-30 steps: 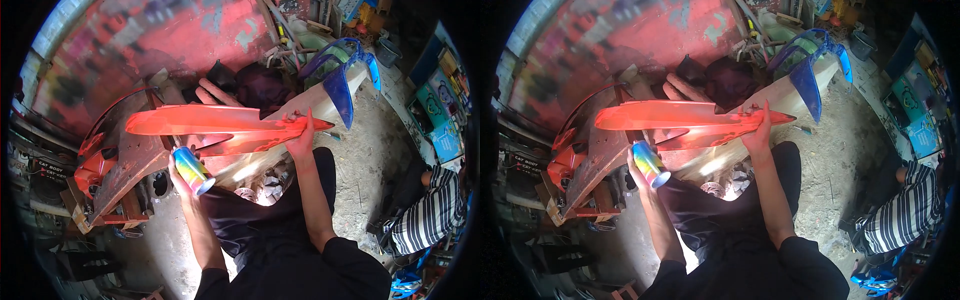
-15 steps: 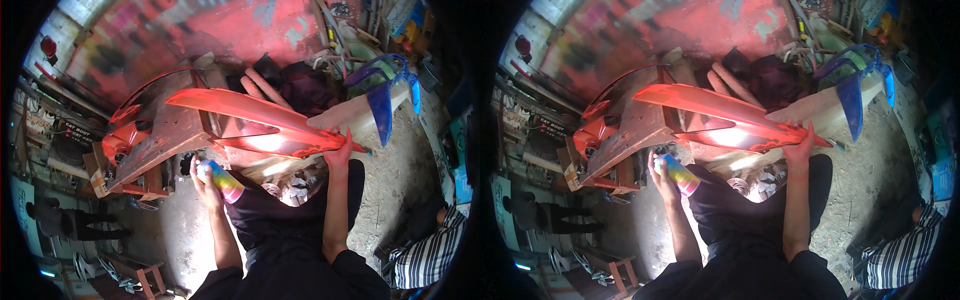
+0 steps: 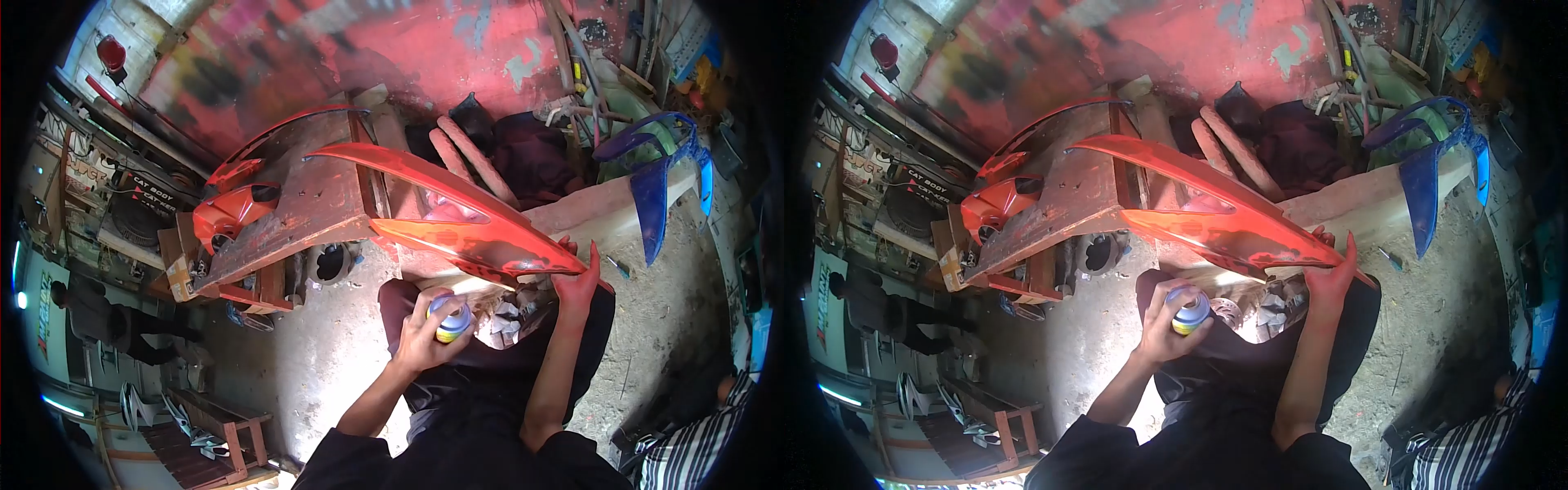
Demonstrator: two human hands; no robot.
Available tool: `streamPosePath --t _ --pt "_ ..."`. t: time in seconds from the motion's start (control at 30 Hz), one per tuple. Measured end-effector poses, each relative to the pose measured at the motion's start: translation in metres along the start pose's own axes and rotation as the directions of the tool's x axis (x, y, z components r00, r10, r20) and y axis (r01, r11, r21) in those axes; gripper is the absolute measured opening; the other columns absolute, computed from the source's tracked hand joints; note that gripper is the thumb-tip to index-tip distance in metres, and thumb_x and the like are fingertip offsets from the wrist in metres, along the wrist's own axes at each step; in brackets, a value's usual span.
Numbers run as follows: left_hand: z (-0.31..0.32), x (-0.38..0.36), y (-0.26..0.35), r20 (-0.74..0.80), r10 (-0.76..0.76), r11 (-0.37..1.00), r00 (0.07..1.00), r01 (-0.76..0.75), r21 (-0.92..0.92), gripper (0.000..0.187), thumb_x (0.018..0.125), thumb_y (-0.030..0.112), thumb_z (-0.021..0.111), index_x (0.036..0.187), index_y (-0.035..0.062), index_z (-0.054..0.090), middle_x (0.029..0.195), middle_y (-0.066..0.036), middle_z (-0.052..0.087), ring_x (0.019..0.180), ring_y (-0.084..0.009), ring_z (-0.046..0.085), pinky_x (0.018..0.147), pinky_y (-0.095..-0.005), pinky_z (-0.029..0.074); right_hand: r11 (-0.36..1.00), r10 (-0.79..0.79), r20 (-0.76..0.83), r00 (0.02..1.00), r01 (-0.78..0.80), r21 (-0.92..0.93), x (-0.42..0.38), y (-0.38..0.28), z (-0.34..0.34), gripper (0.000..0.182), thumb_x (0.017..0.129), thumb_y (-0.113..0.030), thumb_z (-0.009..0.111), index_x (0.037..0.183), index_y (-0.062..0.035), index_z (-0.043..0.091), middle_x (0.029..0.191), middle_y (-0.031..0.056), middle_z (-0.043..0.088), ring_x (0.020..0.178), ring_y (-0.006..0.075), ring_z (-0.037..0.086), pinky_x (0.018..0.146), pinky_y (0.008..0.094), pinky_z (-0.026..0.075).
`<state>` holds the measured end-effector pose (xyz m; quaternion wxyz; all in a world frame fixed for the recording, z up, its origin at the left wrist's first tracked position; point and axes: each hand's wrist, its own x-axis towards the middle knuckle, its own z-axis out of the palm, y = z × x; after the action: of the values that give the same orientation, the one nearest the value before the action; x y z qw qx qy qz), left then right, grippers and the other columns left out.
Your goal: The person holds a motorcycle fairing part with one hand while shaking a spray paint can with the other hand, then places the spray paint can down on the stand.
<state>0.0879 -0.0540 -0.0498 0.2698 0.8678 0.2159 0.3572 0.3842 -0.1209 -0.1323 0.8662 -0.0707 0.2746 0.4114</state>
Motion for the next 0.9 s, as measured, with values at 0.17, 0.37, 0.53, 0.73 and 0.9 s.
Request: streamPosePath --t 0.17,0.37,0.53,0.73,0.9 --pt "-0.01 0.018 -0.003 -0.106 0.039 0.998 0.994 -0.034 0.045 0.055 0.072 0.007 0.079 0.119 0.0066 0.052 0.112 -0.02 0.057 0.101 -0.036 0.06 0.085 -0.0422 0.051 1.0 0.003 0.025 1.0 -0.003 -0.002 0.003 -0.002 -0.001 0.035 0.084 -0.029 0.071 0.085 -0.0004 0.051 0.086 0.01 0.057 0.097 0.0277 0.06 0.102 0.0509 0.042" --pt "-0.022 0.034 -0.025 -0.323 -0.056 0.98 0.945 0.113 0.162 0.045 0.08 0.009 0.072 0.118 0.0017 0.048 0.105 -0.015 0.058 0.095 -0.0229 0.061 0.084 -0.0361 0.05 1.0 0.013 0.029 1.0 -0.012 -0.01 -0.003 -0.001 0.009 0.035 0.086 -0.031 0.068 0.083 -0.0009 0.051 0.085 0.0105 0.057 0.098 0.0284 0.059 0.103 0.0516 0.04" --pt "-0.055 0.04 -0.044 -0.668 -0.237 0.944 0.706 0.329 0.013 0.053 0.087 0.021 0.07 0.13 -0.0004 0.048 0.113 -0.016 0.057 0.1 -0.0247 0.057 0.091 -0.037 0.046 1.0 0.015 0.05 0.999 -0.015 0.005 -0.002 -0.005 0.008 0.035 0.087 -0.032 0.067 0.083 -0.0008 0.051 0.087 0.0111 0.057 0.098 0.0286 0.058 0.104 0.0511 0.039" --pt "-0.102 0.05 -0.067 -0.78 -0.268 0.918 0.565 0.395 -0.029 0.058 0.092 0.028 0.065 0.138 0.001 0.044 0.128 -0.017 0.054 0.111 -0.0245 0.053 0.097 -0.0375 0.043 0.999 0.03 0.068 0.997 -0.029 -0.017 0.001 -0.006 0.007 0.035 0.087 -0.033 0.067 0.083 -0.001 0.051 0.088 0.0118 0.057 0.098 0.0286 0.057 0.103 0.0512 0.039" --pt "-0.123 0.066 -0.099 -0.819 -0.238 0.935 0.522 0.351 -0.049 0.063 0.092 0.021 0.064 0.145 -0.0006 0.037 0.142 -0.019 0.046 0.123 -0.0256 0.049 0.106 -0.036 0.036 0.998 0.063 0.052 0.997 -0.064 0.024 0.013 -0.014 0.004 0.034 0.085 -0.028 0.07 0.091 -0.0006 0.051 0.091 0.0121 0.058 0.101 0.0273 0.058 0.103 0.0497 0.042"
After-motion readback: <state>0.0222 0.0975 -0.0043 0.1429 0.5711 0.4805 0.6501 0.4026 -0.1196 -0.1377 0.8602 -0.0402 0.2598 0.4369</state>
